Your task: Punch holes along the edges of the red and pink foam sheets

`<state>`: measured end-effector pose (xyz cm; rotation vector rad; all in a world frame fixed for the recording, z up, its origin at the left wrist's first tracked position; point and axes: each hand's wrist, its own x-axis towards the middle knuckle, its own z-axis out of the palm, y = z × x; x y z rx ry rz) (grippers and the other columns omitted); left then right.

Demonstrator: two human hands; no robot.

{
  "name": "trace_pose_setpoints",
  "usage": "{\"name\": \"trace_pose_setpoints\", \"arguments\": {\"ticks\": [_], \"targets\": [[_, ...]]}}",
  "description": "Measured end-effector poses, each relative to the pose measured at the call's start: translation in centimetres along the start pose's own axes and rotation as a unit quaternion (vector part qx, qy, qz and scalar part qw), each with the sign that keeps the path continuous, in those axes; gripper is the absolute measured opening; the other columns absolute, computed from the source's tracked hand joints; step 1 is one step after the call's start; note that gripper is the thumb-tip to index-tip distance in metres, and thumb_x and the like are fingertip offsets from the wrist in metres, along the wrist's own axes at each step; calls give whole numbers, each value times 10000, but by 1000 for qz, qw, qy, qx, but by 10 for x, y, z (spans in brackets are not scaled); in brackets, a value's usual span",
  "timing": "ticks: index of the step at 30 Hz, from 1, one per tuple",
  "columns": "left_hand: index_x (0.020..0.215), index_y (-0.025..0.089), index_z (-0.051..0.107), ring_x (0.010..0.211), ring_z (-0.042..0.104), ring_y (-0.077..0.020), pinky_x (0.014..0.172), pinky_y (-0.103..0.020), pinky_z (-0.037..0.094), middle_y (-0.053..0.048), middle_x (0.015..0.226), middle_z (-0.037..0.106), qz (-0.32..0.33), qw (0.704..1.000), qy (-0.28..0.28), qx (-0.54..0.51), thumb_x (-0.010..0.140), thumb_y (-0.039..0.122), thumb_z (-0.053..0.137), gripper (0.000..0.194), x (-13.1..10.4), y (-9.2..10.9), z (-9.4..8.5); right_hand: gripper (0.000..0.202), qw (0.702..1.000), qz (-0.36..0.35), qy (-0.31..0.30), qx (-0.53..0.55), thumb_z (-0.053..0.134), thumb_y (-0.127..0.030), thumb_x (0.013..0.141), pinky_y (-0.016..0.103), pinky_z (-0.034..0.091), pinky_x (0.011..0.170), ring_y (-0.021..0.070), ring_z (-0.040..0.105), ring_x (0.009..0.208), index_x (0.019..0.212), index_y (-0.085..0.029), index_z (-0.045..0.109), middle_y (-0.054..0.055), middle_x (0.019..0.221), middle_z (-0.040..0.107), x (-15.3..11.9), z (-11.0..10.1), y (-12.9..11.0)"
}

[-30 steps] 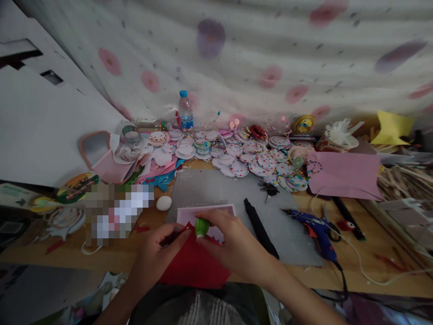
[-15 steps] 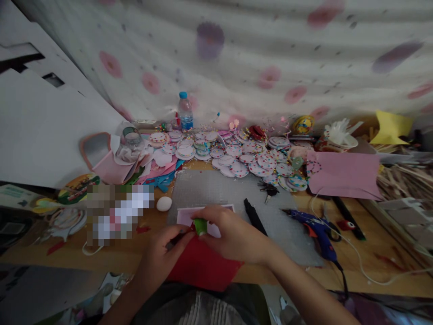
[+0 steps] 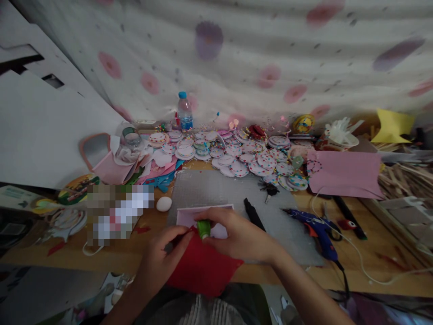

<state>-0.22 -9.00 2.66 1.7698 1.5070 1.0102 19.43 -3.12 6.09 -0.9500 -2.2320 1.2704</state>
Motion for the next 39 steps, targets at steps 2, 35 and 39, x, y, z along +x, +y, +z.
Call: {"name": "trace_pose_setpoints", "arguments": {"ticks": [2, 35, 39], "targets": [[816, 189, 667, 707, 640, -157, 657, -235, 473, -22, 784, 702, -2, 1000, 12, -6, 839, 213, 562, 110, 0, 1, 0, 426, 1000, 0, -4, -4, 606, -144, 780, 348, 433, 927, 183, 559, 1034, 1189, -250, 549, 39, 1123, 614, -1, -1, -2], [805, 186, 614, 719, 617, -159, 663, -240, 487, -9, 770, 651, -104, 985, 54, -123, 827, 255, 560, 90, 0, 3, 12, 238, 989, 69, -62, 115, 682, -286, 752, 269, 471, 726, 128, 561, 760, 957, -180, 621, -9, 837, 620, 9, 18, 7], [802, 184, 610, 696, 612, -155, 642, -236, 488, -6, 754, 647, -112, 984, 51, -128, 827, 257, 559, 93, 0, 0, 13, 272, 992, 68, -58, 86, 692, -335, 746, 272, 464, 716, 133, 557, 759, 959, -185, 612, -3, 853, 624, 9, 22, 8]]}}
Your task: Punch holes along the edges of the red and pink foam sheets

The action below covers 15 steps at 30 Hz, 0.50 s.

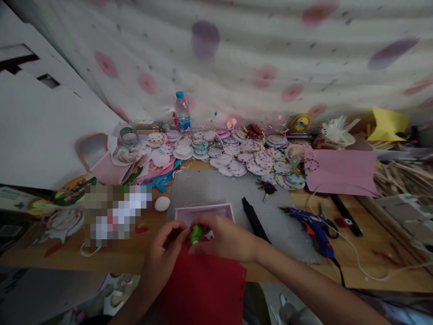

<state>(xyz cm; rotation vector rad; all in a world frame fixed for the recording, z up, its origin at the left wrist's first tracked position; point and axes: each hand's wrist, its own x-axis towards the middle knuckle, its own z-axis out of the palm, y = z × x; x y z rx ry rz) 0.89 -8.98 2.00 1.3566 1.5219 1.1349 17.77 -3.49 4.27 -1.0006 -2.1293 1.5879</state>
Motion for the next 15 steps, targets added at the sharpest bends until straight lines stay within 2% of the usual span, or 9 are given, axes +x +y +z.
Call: {"name": "trace_pose_setpoints", "arguments": {"ticks": [5, 9, 15], "targets": [[810, 182, 597, 704, 607, -158, 659, -250, 486, -11, 762, 638, -5, 1000, -16, 4, 842, 278, 552, 110, -1, -4, -1, 257, 998, -13, 8, -55, 720, -292, 724, 255, 440, 674, 131, 538, 738, 939, -188, 625, -1, 841, 614, 0, 3, 0], [816, 185, 592, 703, 604, -156, 658, -250, 484, -10, 766, 636, -7, 1000, -16, 7, 845, 285, 551, 112, -1, -5, 0, 205, 996, -23, 42, -74, 717, -241, 723, 244, 421, 653, 127, 523, 713, 897, -187, 622, -5, 809, 606, 1, 8, 1], [806, 186, 603, 714, 612, -157, 657, -243, 489, -7, 766, 642, 3, 1000, -5, 5, 824, 268, 569, 91, 0, -5, 1, 126, 983, -59, 86, -154, 674, -181, 740, 288, 375, 715, 147, 517, 735, 835, -184, 591, -6, 757, 605, 2, 12, -1]]}}
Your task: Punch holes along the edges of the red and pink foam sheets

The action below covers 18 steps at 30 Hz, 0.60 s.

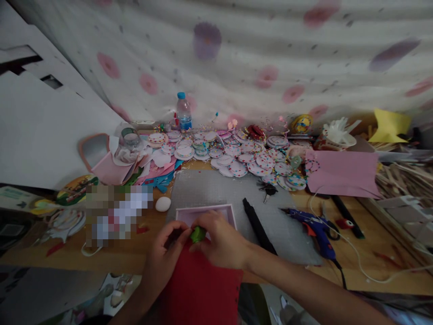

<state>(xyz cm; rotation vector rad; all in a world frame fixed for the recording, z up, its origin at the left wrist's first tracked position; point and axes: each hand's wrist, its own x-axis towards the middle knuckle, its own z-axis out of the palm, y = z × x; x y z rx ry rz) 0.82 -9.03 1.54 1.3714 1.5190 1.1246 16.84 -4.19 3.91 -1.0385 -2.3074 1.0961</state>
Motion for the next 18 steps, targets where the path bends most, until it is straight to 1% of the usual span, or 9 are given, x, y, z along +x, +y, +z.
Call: {"name": "trace_pose_setpoints", "arguments": {"ticks": [4, 6, 7, 8, 11, 12, 13, 15, 18], "targets": [[791, 184, 611, 713, 620, -153, 653, -236, 496, -6, 757, 650, 4, 1000, -17, -15, 822, 258, 573, 89, 2, 0, -3, 110, 999, -4, -8, -49, 632, -146, 729, 303, 352, 724, 157, 516, 745, 827, -178, 592, 3, 762, 602, 2, -4, -2], [837, 191, 605, 730, 630, -154, 666, -243, 507, -11, 790, 655, -1, 998, -50, -37, 827, 263, 570, 81, 5, 1, -8, 124, 998, -5, -14, -65, 607, -125, 718, 308, 348, 727, 164, 525, 755, 830, -176, 594, 11, 774, 609, 3, -7, -2], [895, 197, 600, 755, 636, -159, 684, -251, 513, -19, 835, 660, -2, 996, -73, -46, 818, 268, 585, 106, 7, 3, -11, 142, 997, -5, -17, -71, 598, -118, 713, 310, 347, 725, 168, 530, 760, 842, -177, 597, 16, 784, 616, 4, -8, -2], [973, 206, 589, 798, 641, -167, 714, -265, 518, -30, 902, 662, -1, 994, -99, -49, 800, 277, 616, 189, 9, 5, -15, 165, 997, -6, -19, -74, 596, -119, 710, 312, 346, 726, 173, 535, 768, 864, -179, 600, 21, 805, 626, 4, -9, -2], [1189, 248, 523, 980, 614, -215, 839, -322, 503, -63, 1123, 627, 36, 983, -180, -15, 661, 312, 766, 585, 17, 14, -24, 218, 997, -11, -22, -73, 614, -151, 722, 317, 347, 733, 186, 551, 804, 937, -188, 606, 35, 874, 648, 6, -10, -2], [1219, 258, 515, 1032, 595, -234, 881, -344, 487, -66, 1167, 615, 54, 979, -199, 4, 615, 323, 799, 671, 20, 17, -26, 216, 997, -12, -20, -73, 624, -166, 727, 317, 347, 736, 188, 554, 809, 941, -187, 607, 37, 877, 652, 7, -10, -2], [1227, 266, 520, 1055, 587, -247, 902, -361, 476, -64, 1180, 616, 70, 975, -212, 23, 592, 333, 812, 702, 22, 19, -27, 209, 997, -12, -19, -74, 632, -179, 732, 318, 347, 738, 189, 557, 812, 939, -186, 608, 36, 871, 654, 7, -10, -2], [1205, 273, 551, 1047, 596, -257, 900, -375, 477, -53, 1157, 642, 87, 971, -215, 58, 606, 336, 800, 652, 26, 20, -26, 186, 997, -12, -20, -80, 638, -196, 741, 317, 345, 737, 186, 561, 797, 924, -187, 607, 28, 840, 655, 9, -8, 0], [1170, 268, 585, 1005, 622, -249, 854, -352, 497, -40, 1100, 677, 101, 974, -180, 90, 667, 290, 752, 530, 28, 14, -20, 155, 995, -11, -17, -99, 641, -213, 747, 313, 338, 718, 178, 557, 762, 892, -183, 595, 25, 810, 648, 12, -7, 3]]}}
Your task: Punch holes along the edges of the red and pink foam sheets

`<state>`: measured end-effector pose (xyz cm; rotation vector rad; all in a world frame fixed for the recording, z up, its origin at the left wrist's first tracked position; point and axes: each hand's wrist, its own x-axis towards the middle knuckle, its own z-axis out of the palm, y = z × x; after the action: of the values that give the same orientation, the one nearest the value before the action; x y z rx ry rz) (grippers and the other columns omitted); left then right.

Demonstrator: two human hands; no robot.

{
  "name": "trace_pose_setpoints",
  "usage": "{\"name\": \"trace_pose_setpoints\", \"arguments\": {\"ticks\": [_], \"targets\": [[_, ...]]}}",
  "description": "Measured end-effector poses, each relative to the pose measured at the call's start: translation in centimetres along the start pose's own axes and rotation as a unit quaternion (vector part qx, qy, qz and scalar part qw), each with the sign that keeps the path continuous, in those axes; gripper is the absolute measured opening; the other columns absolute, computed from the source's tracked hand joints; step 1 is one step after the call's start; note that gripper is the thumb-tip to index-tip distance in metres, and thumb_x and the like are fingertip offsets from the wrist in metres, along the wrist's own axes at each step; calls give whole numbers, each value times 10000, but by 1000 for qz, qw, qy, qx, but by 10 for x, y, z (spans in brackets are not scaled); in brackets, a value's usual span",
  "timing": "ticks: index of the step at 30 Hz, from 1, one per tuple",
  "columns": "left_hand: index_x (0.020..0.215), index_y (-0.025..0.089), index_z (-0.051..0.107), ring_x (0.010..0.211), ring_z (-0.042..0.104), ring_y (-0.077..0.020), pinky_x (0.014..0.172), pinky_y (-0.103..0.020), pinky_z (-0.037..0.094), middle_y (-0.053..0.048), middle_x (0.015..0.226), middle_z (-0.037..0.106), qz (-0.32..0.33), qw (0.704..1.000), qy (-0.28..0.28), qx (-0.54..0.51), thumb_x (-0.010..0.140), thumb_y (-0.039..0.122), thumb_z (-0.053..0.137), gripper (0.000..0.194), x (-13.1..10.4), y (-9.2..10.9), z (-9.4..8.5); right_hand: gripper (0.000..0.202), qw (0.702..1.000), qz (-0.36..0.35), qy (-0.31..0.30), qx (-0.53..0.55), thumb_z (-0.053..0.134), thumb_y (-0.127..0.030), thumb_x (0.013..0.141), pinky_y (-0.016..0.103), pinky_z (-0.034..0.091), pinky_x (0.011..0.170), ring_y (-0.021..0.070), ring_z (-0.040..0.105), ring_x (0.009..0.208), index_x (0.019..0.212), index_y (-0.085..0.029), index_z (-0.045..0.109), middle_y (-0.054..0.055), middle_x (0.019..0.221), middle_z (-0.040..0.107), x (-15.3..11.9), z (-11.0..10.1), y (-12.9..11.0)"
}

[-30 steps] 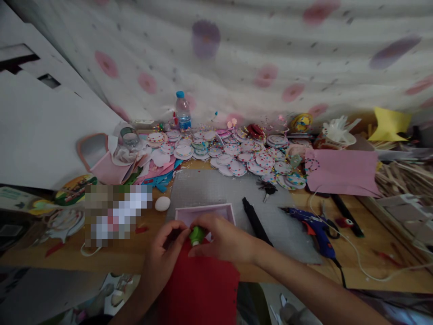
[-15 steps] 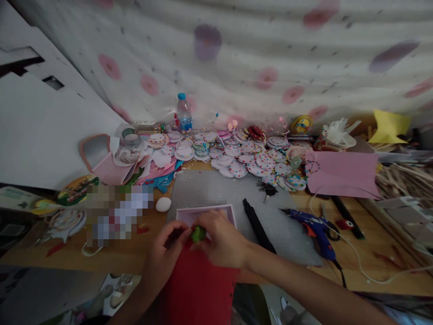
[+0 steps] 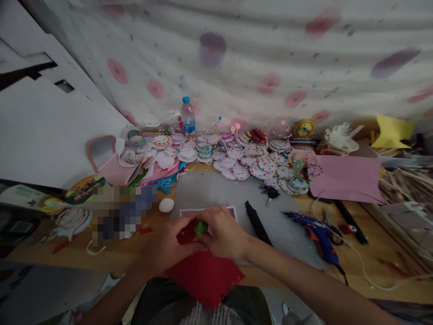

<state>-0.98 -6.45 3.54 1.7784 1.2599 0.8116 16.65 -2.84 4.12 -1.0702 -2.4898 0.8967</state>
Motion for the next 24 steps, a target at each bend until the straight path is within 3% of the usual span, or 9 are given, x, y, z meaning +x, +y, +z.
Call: {"name": "trace_pose_setpoints", "arguments": {"ticks": [9, 15, 17, 20, 24], "targets": [[1117, 233, 630, 914, 653, -231, 785, -322, 509, -39, 997, 714, -42, 999, -16, -24, 726, 304, 693, 402, 2, -4, 2, 180, 1000, 0, -12, 6, 627, -174, 749, 323, 335, 752, 182, 570, 794, 928, -173, 603, 33, 833, 657, 7, 7, 8], [1165, 236, 610, 1024, 623, -241, 889, -350, 487, -63, 1124, 674, -66, 993, -13, -101, 624, 256, 787, 570, 5, -15, -2, 193, 995, 16, -24, 93, 653, -214, 754, 255, 363, 643, 132, 517, 672, 942, -171, 630, -1, 765, 631, 11, 5, 17], [1159, 240, 615, 998, 633, -242, 860, -353, 497, -71, 1115, 676, -83, 993, -13, -87, 660, 222, 755, 519, 2, -21, -4, 218, 989, 42, -21, 143, 664, -277, 757, 248, 377, 626, 133, 504, 679, 938, -158, 633, 6, 768, 615, 11, 2, 20], [1036, 212, 668, 887, 655, -235, 778, -338, 504, -66, 981, 712, -116, 992, -23, -41, 762, 208, 638, 275, -3, -26, -7, 306, 957, 82, -28, 277, 652, -387, 770, 260, 415, 689, 146, 531, 755, 971, -158, 623, 18, 832, 615, 5, 1, 28], [930, 184, 676, 811, 639, -207, 727, -279, 471, -38, 875, 710, -133, 990, -43, -3, 770, 221, 610, 177, -6, -23, -10, 348, 876, 170, -6, 452, 595, -486, 799, 272, 428, 743, 143, 561, 785, 943, -171, 630, 19, 857, 619, -9, 11, 37]]}}
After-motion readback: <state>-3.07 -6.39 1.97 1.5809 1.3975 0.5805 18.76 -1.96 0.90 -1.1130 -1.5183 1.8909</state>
